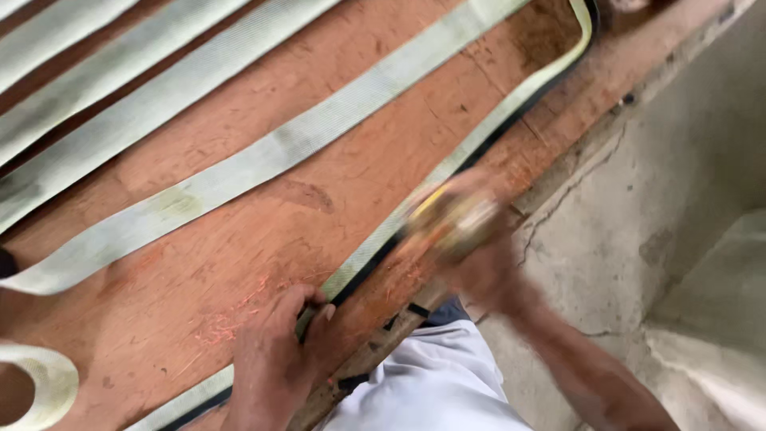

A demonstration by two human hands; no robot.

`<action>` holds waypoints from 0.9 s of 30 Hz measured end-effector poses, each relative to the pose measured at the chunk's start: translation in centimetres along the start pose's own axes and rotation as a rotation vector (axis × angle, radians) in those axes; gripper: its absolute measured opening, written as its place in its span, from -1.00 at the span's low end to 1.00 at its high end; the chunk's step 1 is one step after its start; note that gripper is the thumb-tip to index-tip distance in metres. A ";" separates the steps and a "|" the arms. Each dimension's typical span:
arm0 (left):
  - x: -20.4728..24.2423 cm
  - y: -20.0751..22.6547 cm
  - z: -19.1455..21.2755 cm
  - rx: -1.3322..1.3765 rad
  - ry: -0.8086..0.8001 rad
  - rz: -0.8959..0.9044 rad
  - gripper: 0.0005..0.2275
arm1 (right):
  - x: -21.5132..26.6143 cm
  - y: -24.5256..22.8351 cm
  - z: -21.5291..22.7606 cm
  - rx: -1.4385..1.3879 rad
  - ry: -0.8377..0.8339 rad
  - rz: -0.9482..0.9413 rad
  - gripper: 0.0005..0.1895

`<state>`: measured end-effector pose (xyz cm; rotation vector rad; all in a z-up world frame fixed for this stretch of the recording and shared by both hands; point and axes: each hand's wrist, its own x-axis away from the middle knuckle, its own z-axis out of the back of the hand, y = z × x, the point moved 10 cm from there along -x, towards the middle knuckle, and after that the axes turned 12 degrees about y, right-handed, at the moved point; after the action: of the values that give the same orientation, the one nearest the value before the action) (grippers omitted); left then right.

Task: The person aligns a black strip along a light-colored webbing strap on a wooden table, then uses a plastic bottle to press the strip onto the strap. The person repeats this process on multiple straps, ensuring the strip adheres along the length of each strap.

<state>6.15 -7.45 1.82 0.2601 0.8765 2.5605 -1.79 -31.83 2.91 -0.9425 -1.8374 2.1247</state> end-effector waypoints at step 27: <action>-4.6 7.5 -4.9 0.095 -0.088 0.008 -0.83 | -5.3 8.3 12.6 0.303 0.344 -0.006 -0.08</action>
<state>6.34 -17.54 2.48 0.4018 0.9674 2.4975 -2.53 -46.84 -2.57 -1.1346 -1.3119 2.0074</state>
